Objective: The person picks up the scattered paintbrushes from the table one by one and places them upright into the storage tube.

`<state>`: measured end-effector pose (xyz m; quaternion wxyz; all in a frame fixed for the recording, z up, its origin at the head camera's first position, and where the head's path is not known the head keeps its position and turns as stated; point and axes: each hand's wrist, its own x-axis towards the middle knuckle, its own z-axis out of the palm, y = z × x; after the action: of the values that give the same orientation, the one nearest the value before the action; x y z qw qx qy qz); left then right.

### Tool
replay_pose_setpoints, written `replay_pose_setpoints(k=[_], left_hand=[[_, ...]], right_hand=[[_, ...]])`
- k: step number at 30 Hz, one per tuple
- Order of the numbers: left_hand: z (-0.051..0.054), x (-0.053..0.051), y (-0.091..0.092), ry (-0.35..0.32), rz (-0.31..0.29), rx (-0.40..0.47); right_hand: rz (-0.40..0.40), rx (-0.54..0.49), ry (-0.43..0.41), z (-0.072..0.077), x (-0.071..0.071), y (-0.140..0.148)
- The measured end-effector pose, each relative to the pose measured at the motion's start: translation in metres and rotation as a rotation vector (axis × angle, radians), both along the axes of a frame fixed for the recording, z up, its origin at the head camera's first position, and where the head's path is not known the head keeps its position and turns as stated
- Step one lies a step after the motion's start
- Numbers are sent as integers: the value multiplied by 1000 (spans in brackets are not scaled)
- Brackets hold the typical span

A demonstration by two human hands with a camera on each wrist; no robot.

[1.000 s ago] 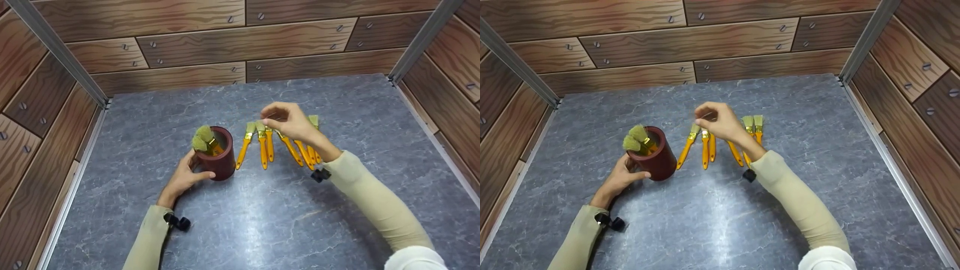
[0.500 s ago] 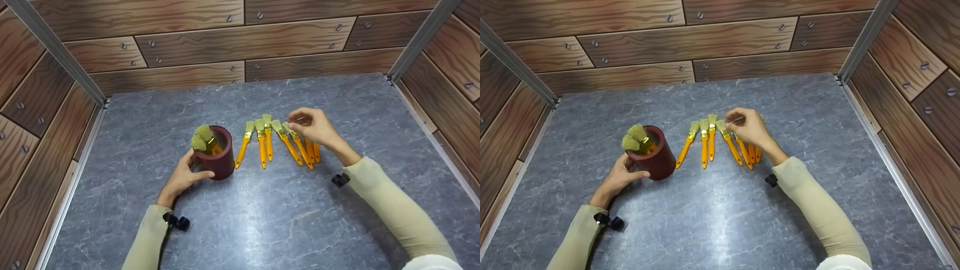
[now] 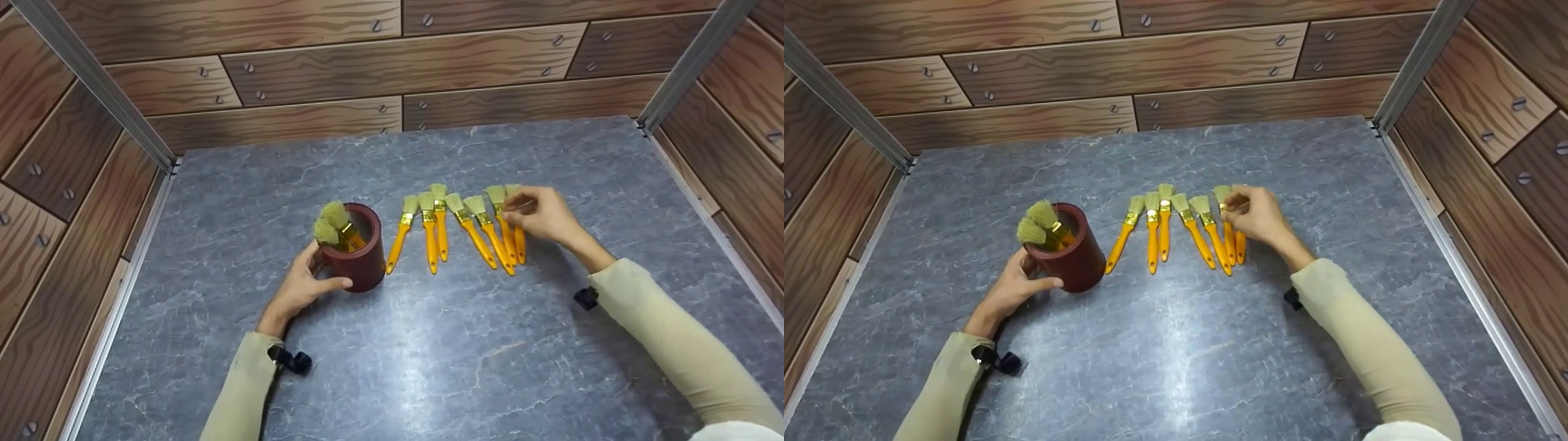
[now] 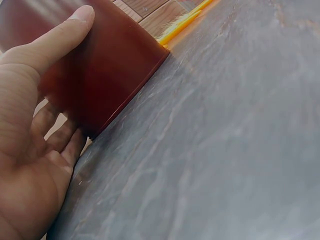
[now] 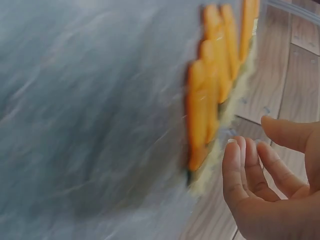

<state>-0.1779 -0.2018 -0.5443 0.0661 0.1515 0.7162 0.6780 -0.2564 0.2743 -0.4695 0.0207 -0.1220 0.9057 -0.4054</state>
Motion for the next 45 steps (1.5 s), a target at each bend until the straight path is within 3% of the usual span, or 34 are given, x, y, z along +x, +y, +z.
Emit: replay_pose_setpoints(k=[20,45], left_hand=[[1,1,-2,-4,-4,-3],[0,-1,-2,5,-20,-13]], right_hand=[[-73,127,-133,-13,2,24],[-181,56,-220,-16,3,28]])
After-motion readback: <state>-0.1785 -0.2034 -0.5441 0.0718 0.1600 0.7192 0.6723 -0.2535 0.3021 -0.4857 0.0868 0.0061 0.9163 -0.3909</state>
